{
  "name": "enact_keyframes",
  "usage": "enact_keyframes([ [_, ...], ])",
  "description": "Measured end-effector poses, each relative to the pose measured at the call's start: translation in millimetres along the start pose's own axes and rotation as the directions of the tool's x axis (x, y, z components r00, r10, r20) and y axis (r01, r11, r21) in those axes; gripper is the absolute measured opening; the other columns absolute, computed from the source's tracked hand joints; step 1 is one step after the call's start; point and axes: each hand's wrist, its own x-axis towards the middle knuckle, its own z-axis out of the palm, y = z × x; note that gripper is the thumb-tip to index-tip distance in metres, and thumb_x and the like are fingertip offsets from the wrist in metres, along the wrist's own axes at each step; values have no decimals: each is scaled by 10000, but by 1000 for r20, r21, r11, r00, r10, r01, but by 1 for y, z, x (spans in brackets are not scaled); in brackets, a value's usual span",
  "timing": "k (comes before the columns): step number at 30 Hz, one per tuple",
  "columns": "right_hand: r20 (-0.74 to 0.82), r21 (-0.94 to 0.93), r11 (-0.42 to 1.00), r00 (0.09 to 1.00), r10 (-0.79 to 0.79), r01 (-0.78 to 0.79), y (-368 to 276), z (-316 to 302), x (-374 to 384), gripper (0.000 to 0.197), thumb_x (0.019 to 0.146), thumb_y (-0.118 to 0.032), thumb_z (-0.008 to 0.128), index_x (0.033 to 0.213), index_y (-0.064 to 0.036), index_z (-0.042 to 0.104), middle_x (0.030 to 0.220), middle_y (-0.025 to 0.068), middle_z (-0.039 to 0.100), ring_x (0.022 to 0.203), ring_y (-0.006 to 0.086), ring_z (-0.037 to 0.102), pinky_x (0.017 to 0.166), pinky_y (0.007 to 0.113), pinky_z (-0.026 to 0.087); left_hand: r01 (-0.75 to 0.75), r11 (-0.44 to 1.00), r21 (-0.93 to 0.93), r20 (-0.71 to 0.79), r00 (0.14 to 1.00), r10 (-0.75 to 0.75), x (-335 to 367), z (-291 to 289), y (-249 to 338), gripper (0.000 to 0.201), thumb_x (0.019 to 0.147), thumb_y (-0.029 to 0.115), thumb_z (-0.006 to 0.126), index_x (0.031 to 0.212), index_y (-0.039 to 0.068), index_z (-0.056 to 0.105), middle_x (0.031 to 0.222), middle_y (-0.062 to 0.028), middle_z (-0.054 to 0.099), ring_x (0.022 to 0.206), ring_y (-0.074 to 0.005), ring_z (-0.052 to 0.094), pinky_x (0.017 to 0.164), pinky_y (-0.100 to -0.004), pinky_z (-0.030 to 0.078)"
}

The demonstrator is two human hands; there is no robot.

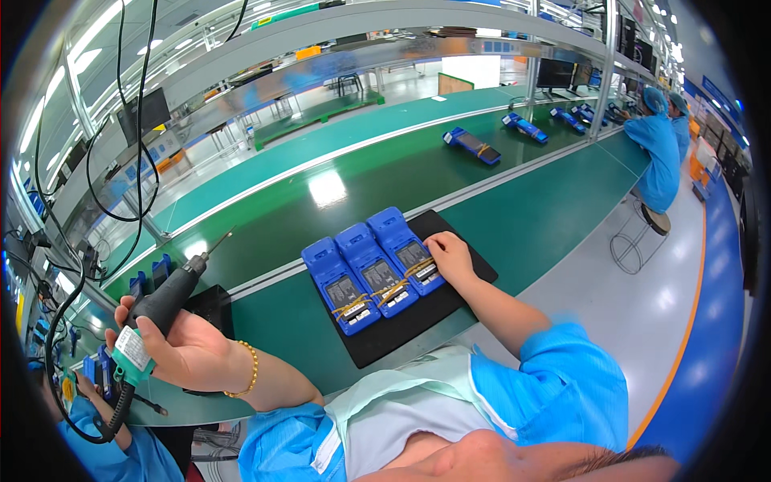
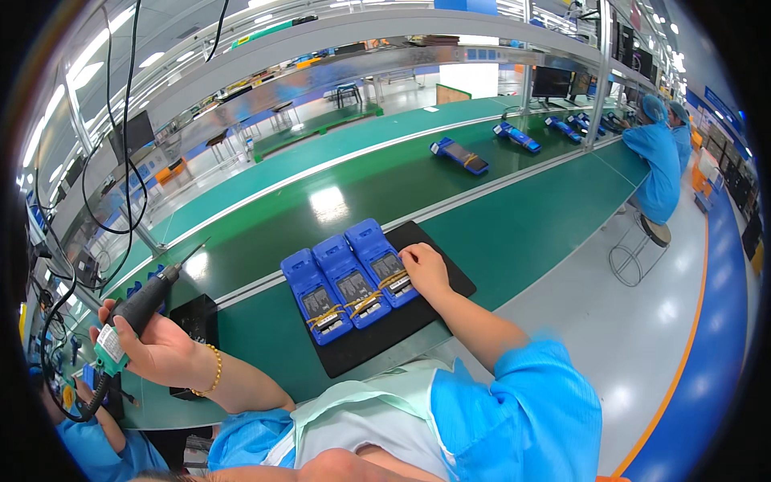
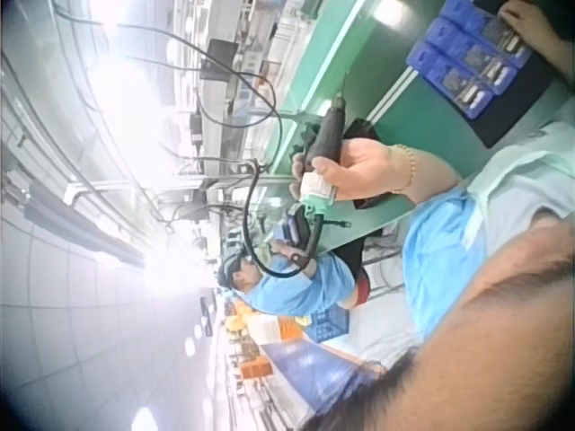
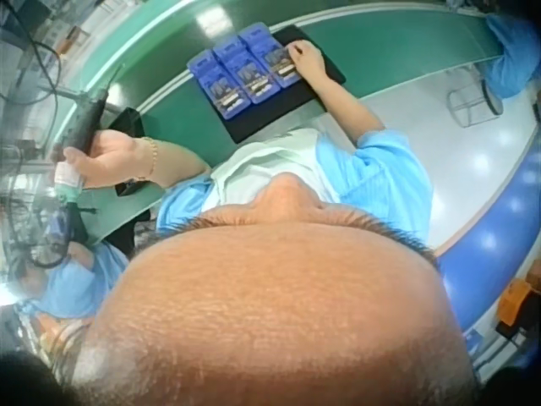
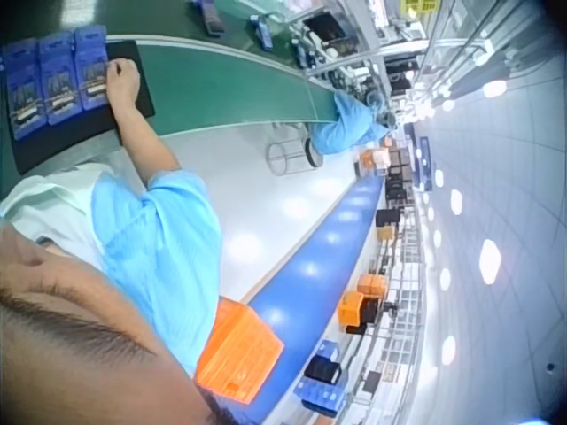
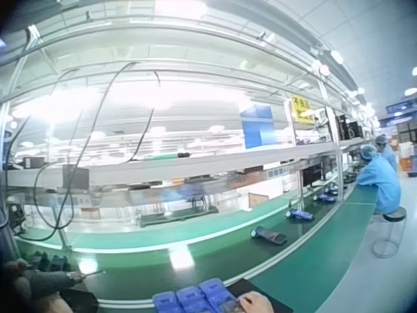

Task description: The person fastens screws into handheld electronic terminals using an electric screwdriver.

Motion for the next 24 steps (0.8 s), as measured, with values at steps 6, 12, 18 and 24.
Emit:
enact_keyframes([
  [6, -44, 112, 993, 998, 50, -45, 3, -2, -1, 139, 878, -141, 582, 874, -41, 679, 831, 110, 605, 756, 262, 613, 692, 352, 482, 100, 994, -41, 114, 989, -95, -18, 1, -11, 481, 834, -15, 616, 1270, 48, 422, 1147, -143, 536, 1145, -277, 499, 1023, -441, 395],
  [12, -38, 80, 997, 999, 12, -9, 2, 1, 0, 125, 865, -130, 593, 872, -39, 678, 830, 108, 609, 757, 260, 610, 693, 349, 483, 213, 975, -70, 240, 952, -191, -19, 6, -7, 518, 832, -17, 617, 1298, 60, 405, 1151, -119, 546, 1149, -267, 501, 1016, -402, 404],
  [18, -70, 124, 992, 997, -10, 19, 5, -2, -4, 101, 847, -94, 601, 863, -26, 675, 834, 107, 613, 760, 240, 616, 685, 333, 485, 213, 973, -86, 238, 953, -188, -19, 5, -9, 486, 842, -14, 616, 1283, 67, 428, 1149, -118, 548, 1134, -253, 513, 972, -410, 453],
  [24, -51, 77, 996, 998, -49, 53, 1, -4, -5, 93, 839, -90, 601, 857, -35, 674, 810, 106, 600, 738, 251, 607, 677, 341, 485, 175, 984, -37, 172, 971, -166, -15, 5, -7, 506, 816, -18, 607, 1282, 27, 416, 1135, -127, 567, 1138, -282, 498, 1075, -426, 329],
])
